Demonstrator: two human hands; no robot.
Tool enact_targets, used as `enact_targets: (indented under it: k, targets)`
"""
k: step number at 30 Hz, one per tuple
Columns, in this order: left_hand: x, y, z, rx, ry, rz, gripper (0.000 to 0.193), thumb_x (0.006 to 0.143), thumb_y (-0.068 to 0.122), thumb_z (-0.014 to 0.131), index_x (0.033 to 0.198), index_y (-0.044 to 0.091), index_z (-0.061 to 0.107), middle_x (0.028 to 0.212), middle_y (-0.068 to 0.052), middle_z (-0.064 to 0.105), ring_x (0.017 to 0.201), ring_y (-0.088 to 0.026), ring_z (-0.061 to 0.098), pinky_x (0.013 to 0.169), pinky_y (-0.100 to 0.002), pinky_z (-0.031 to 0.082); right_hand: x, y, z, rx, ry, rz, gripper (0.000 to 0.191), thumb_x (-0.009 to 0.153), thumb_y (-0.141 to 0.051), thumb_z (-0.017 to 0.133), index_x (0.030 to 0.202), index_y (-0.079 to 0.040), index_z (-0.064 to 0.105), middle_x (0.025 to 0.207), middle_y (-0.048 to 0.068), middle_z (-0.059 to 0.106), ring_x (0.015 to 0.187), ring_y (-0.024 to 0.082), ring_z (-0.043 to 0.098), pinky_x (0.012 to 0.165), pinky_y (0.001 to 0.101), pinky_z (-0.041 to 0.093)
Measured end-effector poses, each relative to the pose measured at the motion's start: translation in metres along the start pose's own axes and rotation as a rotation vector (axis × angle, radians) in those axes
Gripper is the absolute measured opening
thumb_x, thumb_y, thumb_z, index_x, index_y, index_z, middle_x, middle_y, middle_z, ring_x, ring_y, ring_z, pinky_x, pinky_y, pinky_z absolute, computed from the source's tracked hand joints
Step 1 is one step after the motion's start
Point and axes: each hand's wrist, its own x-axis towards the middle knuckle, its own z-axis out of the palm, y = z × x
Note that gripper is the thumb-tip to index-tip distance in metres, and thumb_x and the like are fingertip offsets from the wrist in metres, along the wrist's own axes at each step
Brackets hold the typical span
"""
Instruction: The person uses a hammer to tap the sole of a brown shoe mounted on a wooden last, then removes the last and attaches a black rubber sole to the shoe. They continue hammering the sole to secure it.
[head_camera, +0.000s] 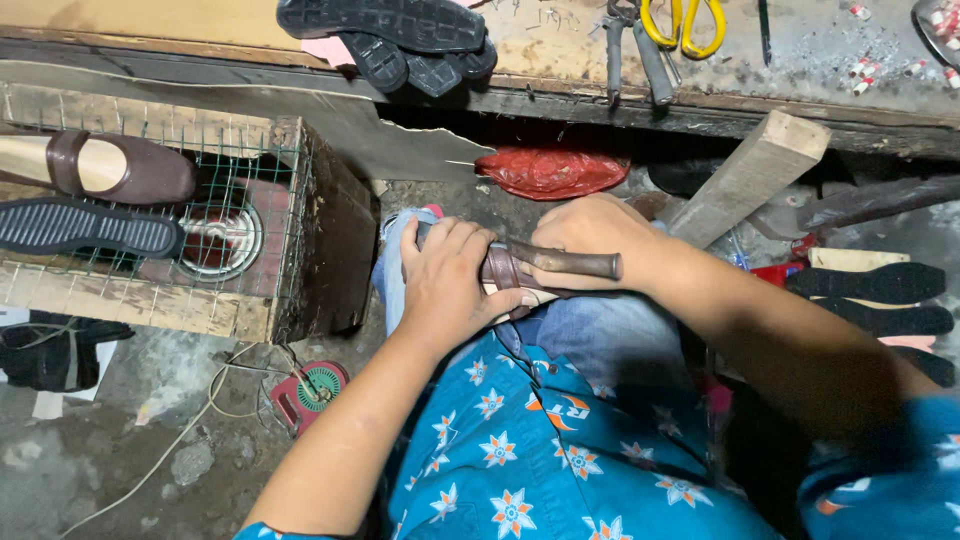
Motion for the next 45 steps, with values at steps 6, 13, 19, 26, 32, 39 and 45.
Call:
enact_targets:
  k: [6,13,19,26,32,39,45]
  targets:
    - [-0.018,-0.037,0.007,-0.181,0.261,-0.192,0.059,0.094,0.040,0.073,0.135,-0.001,0.062,0.142,-0.024,0.056,0.132,-0.041,0.048,0.113,-0.048,0.037,-0.022,-0.006,-0.003,0.431,0.131,0.372,0.034,0.075,-0.031,0.080,0.084,-0.004,0.062,0.067,0.009,0.064,0.060,0.027,0.066,0.056,0.0380,0.052]
    - [-0.014,-0.059,0.036,-0.414,0.346,-0.377,0.044,0.093,0.035,0.075,0.111,-0.004,0.066,0.127,-0.022,0.066,0.120,-0.035,0.061,0.105,-0.043,0.046,-0.039,-0.007,-0.012,0.642,0.163,0.270,0.024,0.083,-0.019,0.080,0.098,-0.001,0.075,0.092,0.009,0.076,0.086,0.018,0.072,0.076,0.0322,0.056]
    - [-0.002,-0.055,0.031,-0.478,0.387,-0.397,0.041,0.091,0.033,0.076,0.107,-0.003,0.066,0.118,-0.022,0.069,0.110,-0.034,0.067,0.100,-0.041,0.049,-0.027,-0.005,-0.011,0.568,0.211,0.179,0.022,0.082,-0.016,0.081,0.098,-0.002,0.075,0.095,0.010,0.076,0.086,0.024,0.072,0.075,0.0340,0.056]
    - [0.003,-0.059,0.027,-0.446,0.366,-0.434,0.035,0.089,0.033,0.076,0.092,0.000,0.065,0.095,-0.019,0.068,0.094,-0.034,0.066,0.087,-0.041,0.051,0.014,-0.010,-0.011,0.146,0.273,-0.286,0.015,0.085,-0.018,0.080,0.090,-0.006,0.072,0.085,0.011,0.070,0.075,0.030,0.066,0.065,0.0393,0.051]
    - [0.006,-0.061,0.018,-0.435,0.314,-0.520,0.041,0.087,0.038,0.077,0.085,-0.001,0.063,0.086,-0.018,0.067,0.085,-0.033,0.066,0.080,-0.042,0.051,0.032,-0.014,-0.014,0.505,0.050,0.131,0.023,0.088,-0.022,0.077,0.080,-0.004,0.065,0.072,0.009,0.063,0.070,0.024,0.066,0.064,0.0354,0.050]
    - [0.006,-0.055,0.010,-0.540,0.283,-0.564,0.042,0.085,0.041,0.078,0.088,0.001,0.065,0.082,-0.014,0.072,0.077,-0.026,0.069,0.073,-0.039,0.053,0.004,-0.016,-0.014,0.521,0.139,0.388,0.023,0.087,-0.026,0.076,0.091,-0.004,0.070,0.081,0.006,0.071,0.074,0.016,0.066,0.067,0.0317,0.053]
    - [-0.004,-0.045,0.008,-0.551,0.304,-0.508,0.041,0.084,0.037,0.081,0.090,0.001,0.063,0.081,-0.015,0.070,0.076,-0.027,0.068,0.073,-0.038,0.053,-0.006,-0.015,-0.003,0.454,0.130,0.327,0.031,0.099,-0.034,0.068,0.103,-0.004,0.073,0.093,0.002,0.073,0.086,0.013,0.067,0.075,0.0314,0.052]
